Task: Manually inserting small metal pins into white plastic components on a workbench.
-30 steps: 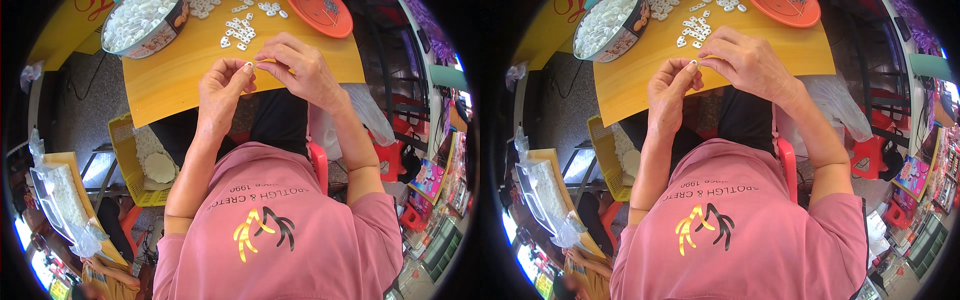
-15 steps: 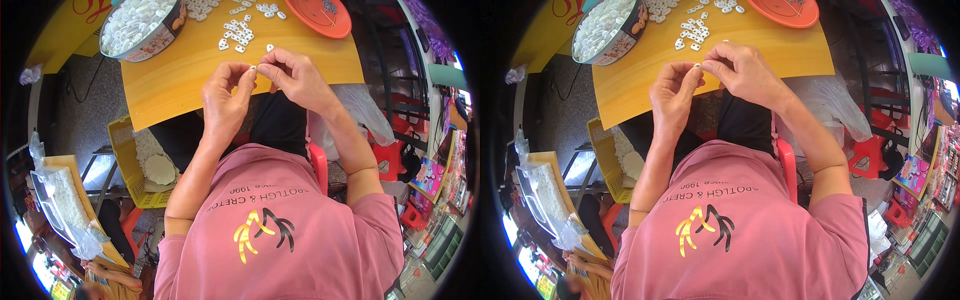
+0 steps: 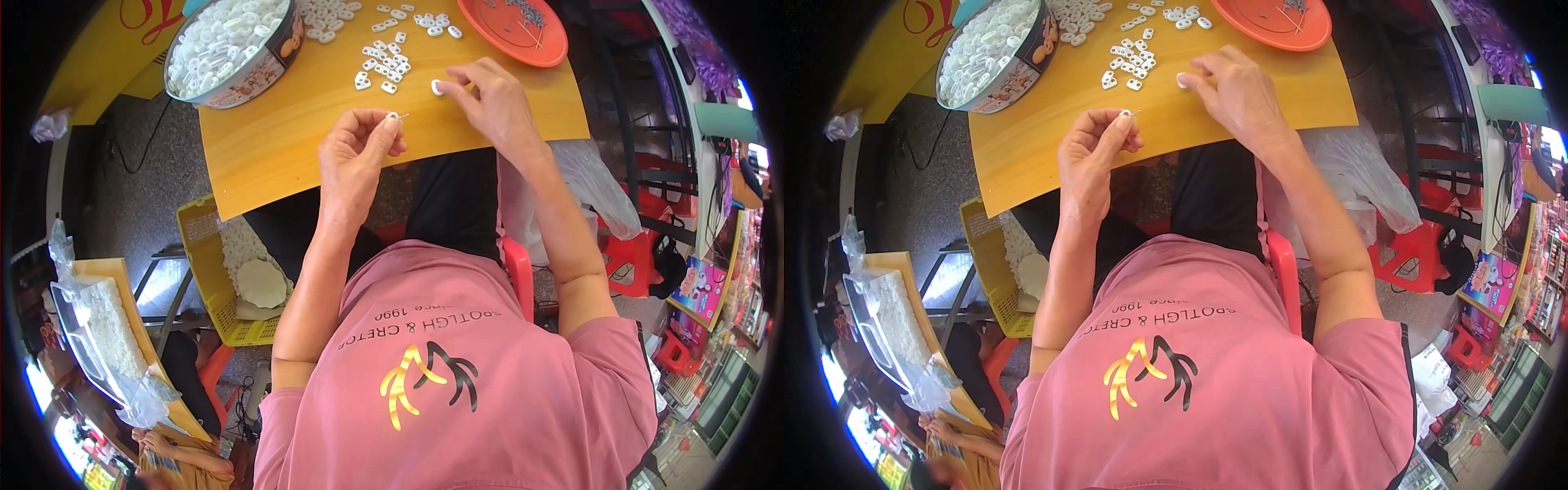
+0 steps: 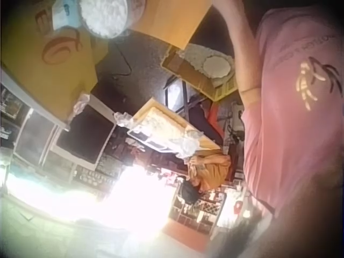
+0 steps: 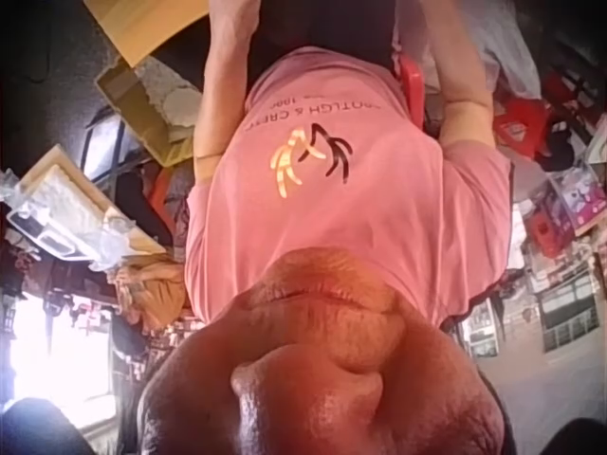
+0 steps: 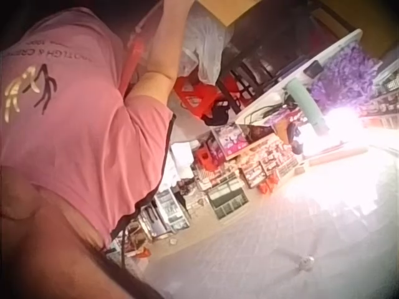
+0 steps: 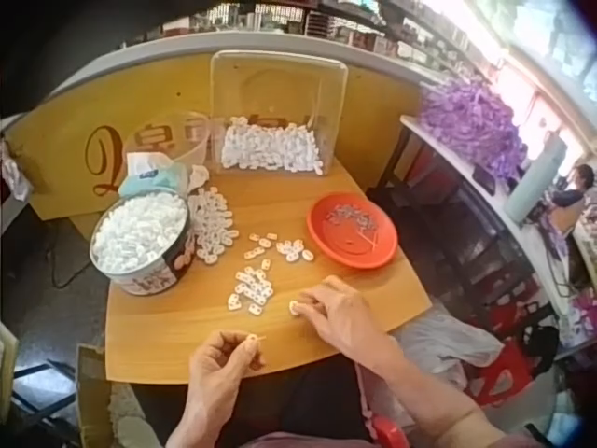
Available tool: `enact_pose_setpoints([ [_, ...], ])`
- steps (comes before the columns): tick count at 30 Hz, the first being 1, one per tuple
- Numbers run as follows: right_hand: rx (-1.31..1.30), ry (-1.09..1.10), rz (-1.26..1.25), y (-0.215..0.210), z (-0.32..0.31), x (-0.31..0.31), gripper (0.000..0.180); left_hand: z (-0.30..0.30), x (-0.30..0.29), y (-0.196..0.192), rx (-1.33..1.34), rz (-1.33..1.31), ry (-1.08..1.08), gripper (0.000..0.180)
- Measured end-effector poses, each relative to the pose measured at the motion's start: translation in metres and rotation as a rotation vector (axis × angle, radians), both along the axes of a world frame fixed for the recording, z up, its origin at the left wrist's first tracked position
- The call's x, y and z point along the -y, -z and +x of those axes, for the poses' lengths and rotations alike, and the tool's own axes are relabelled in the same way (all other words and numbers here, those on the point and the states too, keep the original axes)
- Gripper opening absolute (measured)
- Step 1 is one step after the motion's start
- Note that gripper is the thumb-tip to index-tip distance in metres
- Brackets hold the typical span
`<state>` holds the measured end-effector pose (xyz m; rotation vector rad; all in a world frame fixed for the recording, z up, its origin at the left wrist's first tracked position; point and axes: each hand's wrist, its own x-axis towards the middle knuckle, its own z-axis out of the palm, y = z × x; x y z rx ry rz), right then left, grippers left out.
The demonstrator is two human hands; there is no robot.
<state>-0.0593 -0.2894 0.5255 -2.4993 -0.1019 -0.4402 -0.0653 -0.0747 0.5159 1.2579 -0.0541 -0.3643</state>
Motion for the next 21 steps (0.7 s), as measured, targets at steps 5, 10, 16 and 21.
enact_pose_setpoints([
  [5,-0.1,-0.001,-0.123,0.003,0.0,-0.009,0.018,0.001,-0.002,0.002,-0.02,-0.023,-0.02,0.018],
  [10,-0.082,-0.063,0.01,0.01,0.005,-0.009,0.016,0.003,0.001,0.006,-0.047,-0.059,-0.017,0.018],
  [16,-0.346,-0.104,1.012,-0.006,-0.007,-0.023,0.019,0.003,0.003,0.001,-0.131,-0.123,-0.049,0.018],
  [21,-0.356,-0.118,1.122,-0.018,-0.019,-0.037,0.019,0.001,0.006,-0.004,-0.124,-0.138,-0.062,0.019],
])
